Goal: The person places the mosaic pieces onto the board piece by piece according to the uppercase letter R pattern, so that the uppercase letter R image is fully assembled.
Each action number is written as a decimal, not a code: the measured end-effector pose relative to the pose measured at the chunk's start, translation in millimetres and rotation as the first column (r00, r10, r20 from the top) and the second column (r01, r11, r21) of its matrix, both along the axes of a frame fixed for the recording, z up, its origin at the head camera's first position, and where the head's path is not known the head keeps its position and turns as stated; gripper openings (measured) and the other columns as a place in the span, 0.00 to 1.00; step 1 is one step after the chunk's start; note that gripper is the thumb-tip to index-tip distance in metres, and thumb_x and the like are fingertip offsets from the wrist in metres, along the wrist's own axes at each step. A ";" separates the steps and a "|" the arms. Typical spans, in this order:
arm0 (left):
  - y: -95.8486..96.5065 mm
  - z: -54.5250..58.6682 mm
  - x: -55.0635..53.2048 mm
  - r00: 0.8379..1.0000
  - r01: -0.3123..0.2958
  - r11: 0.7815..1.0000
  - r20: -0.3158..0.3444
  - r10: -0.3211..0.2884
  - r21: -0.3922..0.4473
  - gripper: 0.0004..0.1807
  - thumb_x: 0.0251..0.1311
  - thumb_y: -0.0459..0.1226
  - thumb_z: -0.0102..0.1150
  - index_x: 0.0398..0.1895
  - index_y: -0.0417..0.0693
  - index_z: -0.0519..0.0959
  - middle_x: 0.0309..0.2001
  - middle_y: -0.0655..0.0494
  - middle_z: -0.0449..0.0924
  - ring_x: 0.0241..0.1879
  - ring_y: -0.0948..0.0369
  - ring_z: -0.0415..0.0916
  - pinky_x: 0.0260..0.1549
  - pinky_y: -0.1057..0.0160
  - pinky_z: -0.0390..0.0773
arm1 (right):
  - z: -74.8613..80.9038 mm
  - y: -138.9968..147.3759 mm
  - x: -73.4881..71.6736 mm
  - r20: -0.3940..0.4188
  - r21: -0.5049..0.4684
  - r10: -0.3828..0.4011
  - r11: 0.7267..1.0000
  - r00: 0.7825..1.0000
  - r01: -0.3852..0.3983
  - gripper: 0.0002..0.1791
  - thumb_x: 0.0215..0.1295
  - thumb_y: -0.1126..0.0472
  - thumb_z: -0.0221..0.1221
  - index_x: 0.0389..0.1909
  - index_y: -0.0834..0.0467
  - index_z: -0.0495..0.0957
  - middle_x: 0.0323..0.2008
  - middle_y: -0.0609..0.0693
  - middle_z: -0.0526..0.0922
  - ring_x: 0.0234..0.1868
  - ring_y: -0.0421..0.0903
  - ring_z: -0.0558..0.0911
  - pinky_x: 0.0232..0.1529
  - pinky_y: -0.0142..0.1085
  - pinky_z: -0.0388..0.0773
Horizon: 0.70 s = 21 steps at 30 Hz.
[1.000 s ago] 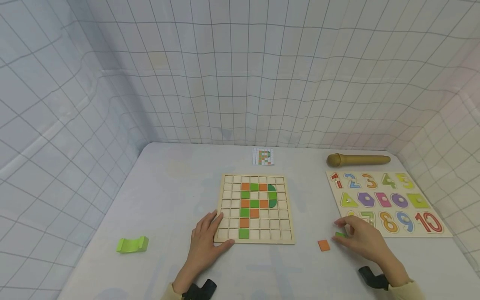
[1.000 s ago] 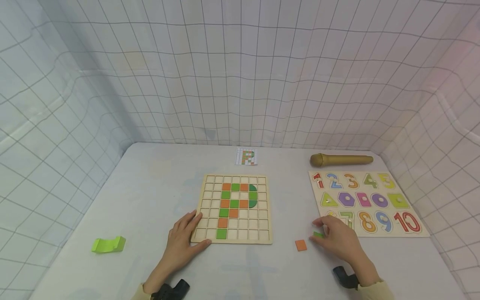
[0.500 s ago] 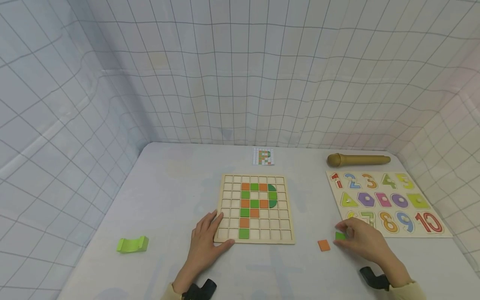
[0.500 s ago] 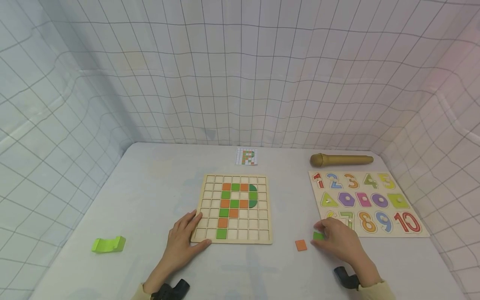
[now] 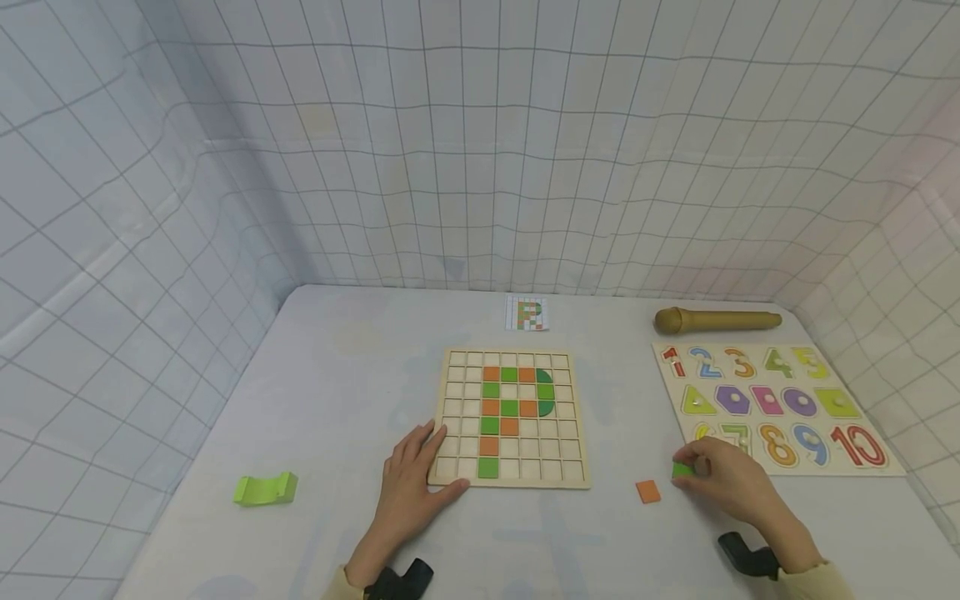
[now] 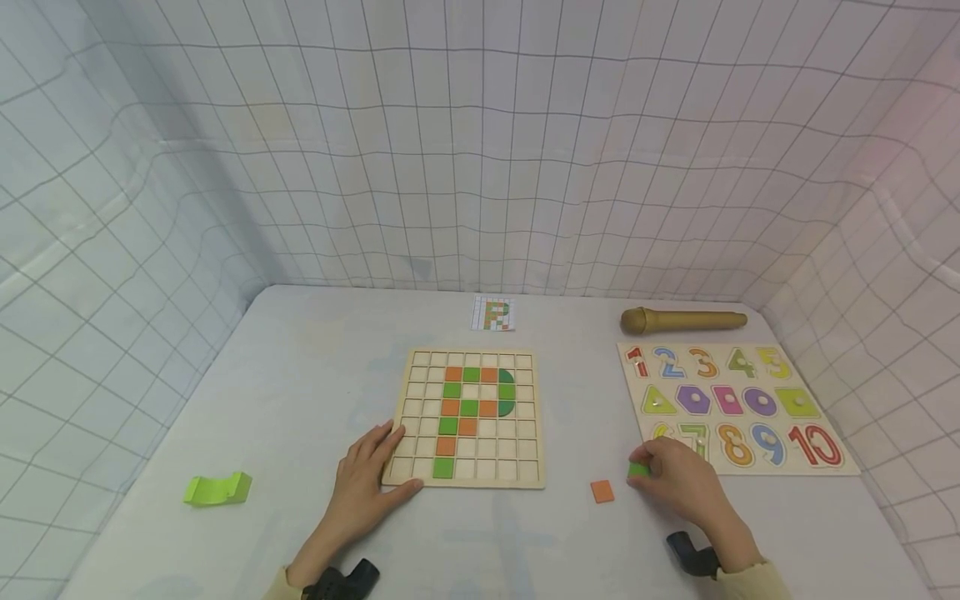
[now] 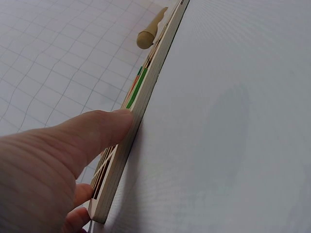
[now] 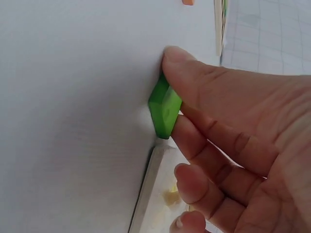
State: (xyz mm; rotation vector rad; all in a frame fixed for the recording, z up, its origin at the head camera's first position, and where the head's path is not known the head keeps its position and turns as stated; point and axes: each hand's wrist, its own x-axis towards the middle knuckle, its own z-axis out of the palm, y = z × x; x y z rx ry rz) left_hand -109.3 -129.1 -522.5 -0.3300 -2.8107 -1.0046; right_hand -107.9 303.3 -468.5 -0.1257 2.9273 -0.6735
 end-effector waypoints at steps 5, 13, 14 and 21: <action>-0.2 0.0 0.5 1.000 0.001 1.000 -0.005 -0.001 -0.003 0.44 0.48 0.54 0.69 0.67 0.43 0.67 0.68 0.46 0.59 0.66 0.46 0.51 0.51 0.44 0.57 | -2.2 -0.4 -0.5 0.003 -0.013 0.006 1.000 1.000 -0.006 0.16 0.45 0.55 0.74 0.33 0.54 0.80 0.25 0.43 0.73 0.25 0.43 0.68 0.26 0.37 0.63; 0.0 0.0 0.3 1.000 -0.001 1.000 -0.006 0.001 -0.003 0.44 0.48 0.55 0.68 0.67 0.43 0.67 0.68 0.46 0.59 0.66 0.47 0.51 0.51 0.44 0.57 | -6.2 -2.0 1.4 -0.010 -0.050 -0.026 0.998 1.000 0.025 0.15 0.47 0.59 0.73 0.34 0.52 0.78 0.29 0.43 0.79 0.27 0.42 0.71 0.27 0.36 0.67; 0.1 -0.1 0.2 1.000 -0.002 1.000 -0.006 0.002 -0.001 0.44 0.48 0.55 0.68 0.67 0.44 0.67 0.68 0.46 0.59 0.66 0.47 0.51 0.51 0.44 0.57 | -6.2 -2.3 1.5 -0.017 -0.056 -0.027 0.998 0.999 0.026 0.14 0.48 0.59 0.72 0.35 0.52 0.78 0.29 0.44 0.79 0.27 0.42 0.71 0.28 0.37 0.67; 0.2 -1.4 -0.1 1.000 -0.005 1.000 -0.008 0.005 -0.001 0.44 0.48 0.55 0.68 0.67 0.44 0.67 0.68 0.46 0.59 0.66 0.47 0.51 0.50 0.45 0.57 | -6.2 -10.9 -3.1 -0.149 -0.091 -0.035 0.996 0.988 0.022 0.10 0.50 0.63 0.71 0.32 0.52 0.79 0.26 0.41 0.79 0.23 0.40 0.69 0.23 0.33 0.64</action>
